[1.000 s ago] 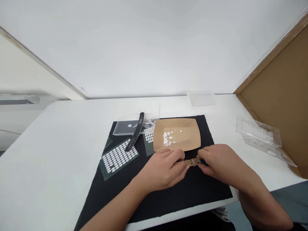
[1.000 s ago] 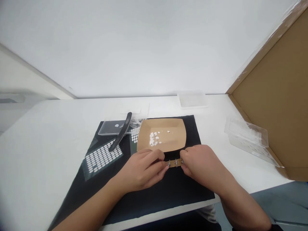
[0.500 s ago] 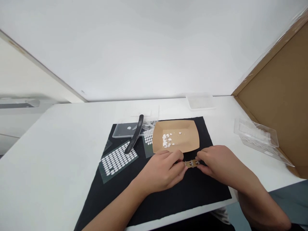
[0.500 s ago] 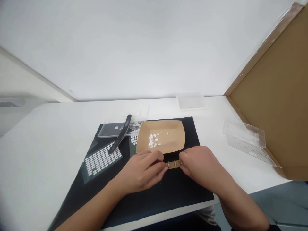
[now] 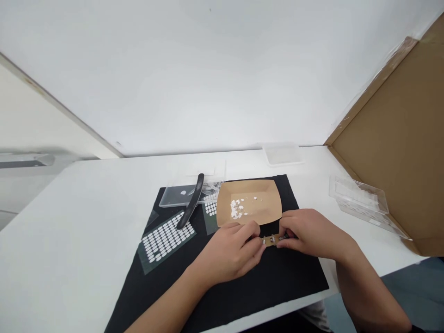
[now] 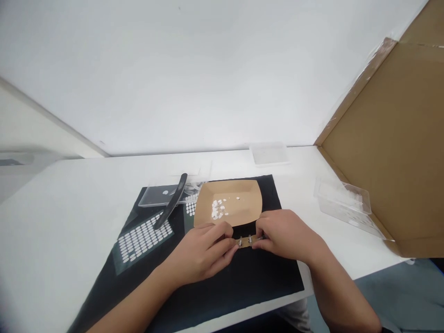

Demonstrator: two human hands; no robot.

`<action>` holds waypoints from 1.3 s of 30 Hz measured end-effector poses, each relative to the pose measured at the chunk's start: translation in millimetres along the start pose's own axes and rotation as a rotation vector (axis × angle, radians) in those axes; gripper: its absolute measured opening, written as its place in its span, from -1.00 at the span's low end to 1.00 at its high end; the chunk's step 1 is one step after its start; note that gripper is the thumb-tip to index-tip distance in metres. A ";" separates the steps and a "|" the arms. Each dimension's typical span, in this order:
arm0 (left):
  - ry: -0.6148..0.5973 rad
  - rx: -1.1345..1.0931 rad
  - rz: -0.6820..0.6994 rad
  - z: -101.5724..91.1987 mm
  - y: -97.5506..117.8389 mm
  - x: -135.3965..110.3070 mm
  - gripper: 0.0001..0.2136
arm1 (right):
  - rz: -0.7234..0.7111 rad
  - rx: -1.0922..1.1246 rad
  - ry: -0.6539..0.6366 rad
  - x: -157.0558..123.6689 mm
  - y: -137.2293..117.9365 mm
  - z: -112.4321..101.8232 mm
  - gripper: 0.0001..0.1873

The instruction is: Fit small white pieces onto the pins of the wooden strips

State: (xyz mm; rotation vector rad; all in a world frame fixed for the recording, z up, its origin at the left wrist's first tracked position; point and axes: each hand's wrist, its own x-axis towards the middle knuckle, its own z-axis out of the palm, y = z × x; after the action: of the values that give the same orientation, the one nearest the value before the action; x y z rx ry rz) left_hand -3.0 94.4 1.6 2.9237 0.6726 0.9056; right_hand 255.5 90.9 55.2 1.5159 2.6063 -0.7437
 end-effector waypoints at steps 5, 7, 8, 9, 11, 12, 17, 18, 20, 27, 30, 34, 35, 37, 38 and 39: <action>-0.025 -0.014 -0.009 0.7 -0.1 0.8 -0.83 | -0.019 0.083 0.015 -0.9 8.0 -0.9 -0.96; -0.035 -0.022 -0.013 1.2 -0.1 0.8 -0.82 | -0.015 0.092 0.004 -0.1 10.3 -0.7 -0.94; -0.039 -0.027 -0.016 1.6 -0.1 0.7 -0.82 | -0.013 0.097 -0.005 0.4 11.1 -0.7 -0.93; -0.042 -0.032 -0.017 1.9 -0.1 0.7 -0.81 | -0.012 0.104 -0.014 1.1 11.6 -0.8 -0.93; -0.049 -0.043 -0.019 2.6 -0.2 0.8 -0.81 | -0.011 0.114 -0.031 2.5 12.1 -1.2 -0.91; -0.053 -0.047 -0.017 3.0 -0.3 1.0 -0.81 | -0.011 0.118 -0.039 3.1 12.3 -1.5 -0.90; -0.084 -0.055 -0.023 3.6 -0.8 1.8 -0.82 | -0.004 0.169 -0.078 5.5 14.4 -2.6 -0.89; -0.090 -0.056 -0.025 3.6 -0.9 1.8 -0.82 | 0.000 0.190 -0.087 5.8 15.2 -2.6 -0.89; -0.099 -0.059 -0.028 3.5 -0.8 1.4 -0.84 | 0.012 0.232 -0.098 6.6 17.0 -2.2 -0.90; -0.118 -0.058 -0.024 3.7 0.1 0.1 -0.87 | 0.055 0.359 -0.110 12.5 24.7 4.1 -0.90; -0.116 -0.036 -0.016 4.8 0.1 -0.7 -0.86 | 0.073 0.417 -0.136 14.4 27.5 6.8 -0.91; -0.124 -0.034 -0.022 5.7 0.3 -1.5 -0.86 | 0.090 0.457 -0.158 14.8 29.3 8.7 -0.88; -0.128 -0.035 -0.026 5.5 0.5 -1.5 -0.86 | 0.094 0.462 -0.159 14.8 29.5 8.8 -0.87; -0.135 -0.042 -0.032 4.7 1.1 -1.1 -0.87 | 0.099 0.471 -0.160 14.7 29.8 9.0 -0.86; -0.139 -0.049 -0.035 4.2 1.3 -0.9 -0.87 | 0.098 0.477 -0.162 14.8 30.0 8.9 -0.87; -0.141 -0.057 -0.038 3.8 1.6 -0.6 -0.88 | 0.097 0.485 -0.164 15.0 30.2 8.8 -0.87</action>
State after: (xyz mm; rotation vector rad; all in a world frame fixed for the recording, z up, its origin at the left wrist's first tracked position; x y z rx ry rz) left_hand -0.8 93.2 -1.7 2.8798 0.6799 0.6948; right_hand 270.9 111.7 31.8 1.5800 2.3184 -1.5006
